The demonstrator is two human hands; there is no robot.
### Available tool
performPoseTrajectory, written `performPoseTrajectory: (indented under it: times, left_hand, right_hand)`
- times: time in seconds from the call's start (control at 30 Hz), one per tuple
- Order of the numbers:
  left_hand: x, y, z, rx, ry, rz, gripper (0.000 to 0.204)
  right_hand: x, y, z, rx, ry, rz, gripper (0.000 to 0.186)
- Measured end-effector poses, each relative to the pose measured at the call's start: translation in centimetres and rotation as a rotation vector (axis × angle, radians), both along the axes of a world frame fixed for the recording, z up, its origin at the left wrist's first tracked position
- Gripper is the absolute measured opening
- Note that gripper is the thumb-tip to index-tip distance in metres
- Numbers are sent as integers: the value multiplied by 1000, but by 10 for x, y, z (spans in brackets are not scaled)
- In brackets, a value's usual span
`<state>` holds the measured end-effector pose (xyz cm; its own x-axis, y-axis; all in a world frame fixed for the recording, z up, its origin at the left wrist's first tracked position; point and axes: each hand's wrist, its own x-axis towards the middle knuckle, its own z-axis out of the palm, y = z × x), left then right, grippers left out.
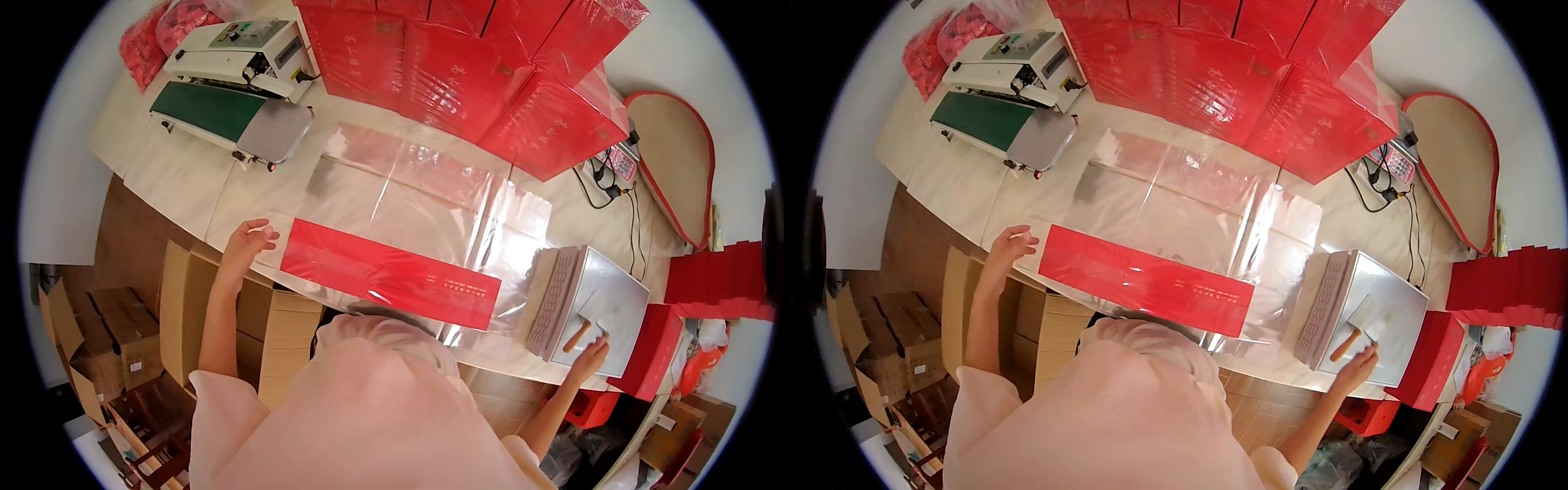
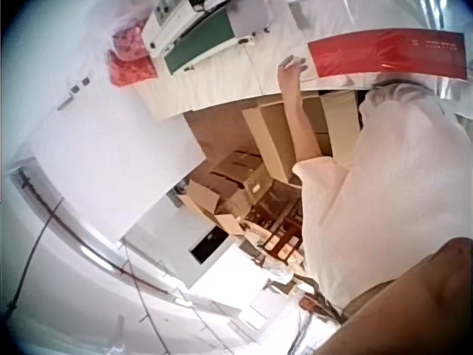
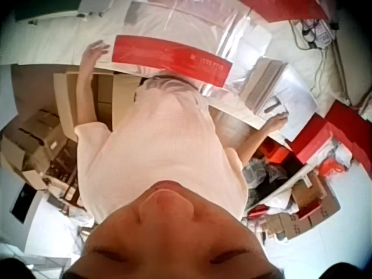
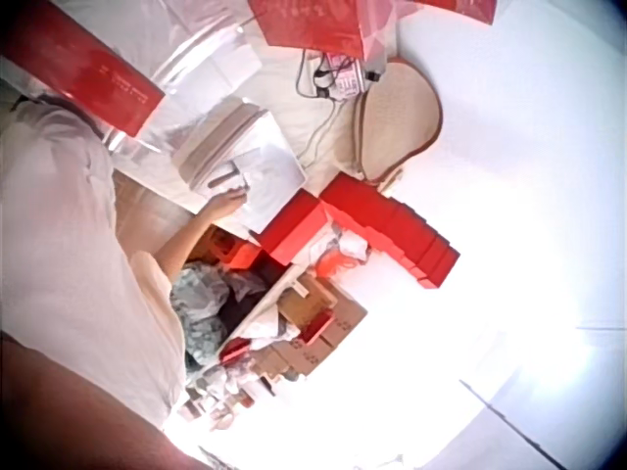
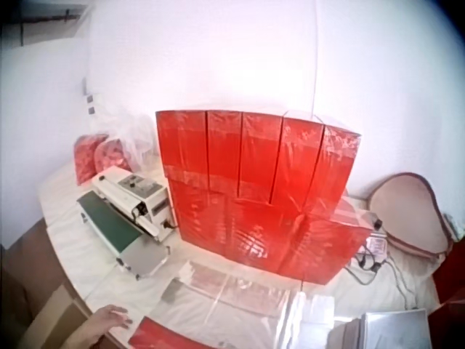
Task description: The person wraps red rectangular boxes in clear plastic film using a handheld squeegee-like tool to smooth the film and remove air bubbles. The person places each wrapped box into a stack on the table.
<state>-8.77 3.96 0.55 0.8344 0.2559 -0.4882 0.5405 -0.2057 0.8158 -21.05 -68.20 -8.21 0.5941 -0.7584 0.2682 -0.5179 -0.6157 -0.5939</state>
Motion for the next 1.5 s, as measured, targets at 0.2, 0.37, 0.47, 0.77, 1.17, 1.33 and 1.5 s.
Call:
performPoseTrajectory:
  times: [0.2,0.37,0.47,0.77,1.17,1.33,1.5]
  left_hand:
    - [10,7,-5,-150,113,-97,27]
    - [7,17,-19,-296,63,-173,25]
    - [9,16,-27,-327,41,-191,27]
    - [7,11,-26,-334,-3,-178,29]
    - [10,14,-28,-332,-20,-207,26]
    - [12,16,-36,-353,-4,-192,25]
    - [12,19,-33,-393,3,-218,20]
  right_hand:
    - [65,230,117,224,257,890,17]
    - [94,317,134,214,227,1587,17]
    - [102,321,129,173,329,1632,18]
    - [119,323,124,49,333,1533,19]
    - [123,325,114,-2,214,1314,22]
    - [122,326,111,-47,250,1147,22]
    - [113,336,108,-27,212,960,18]
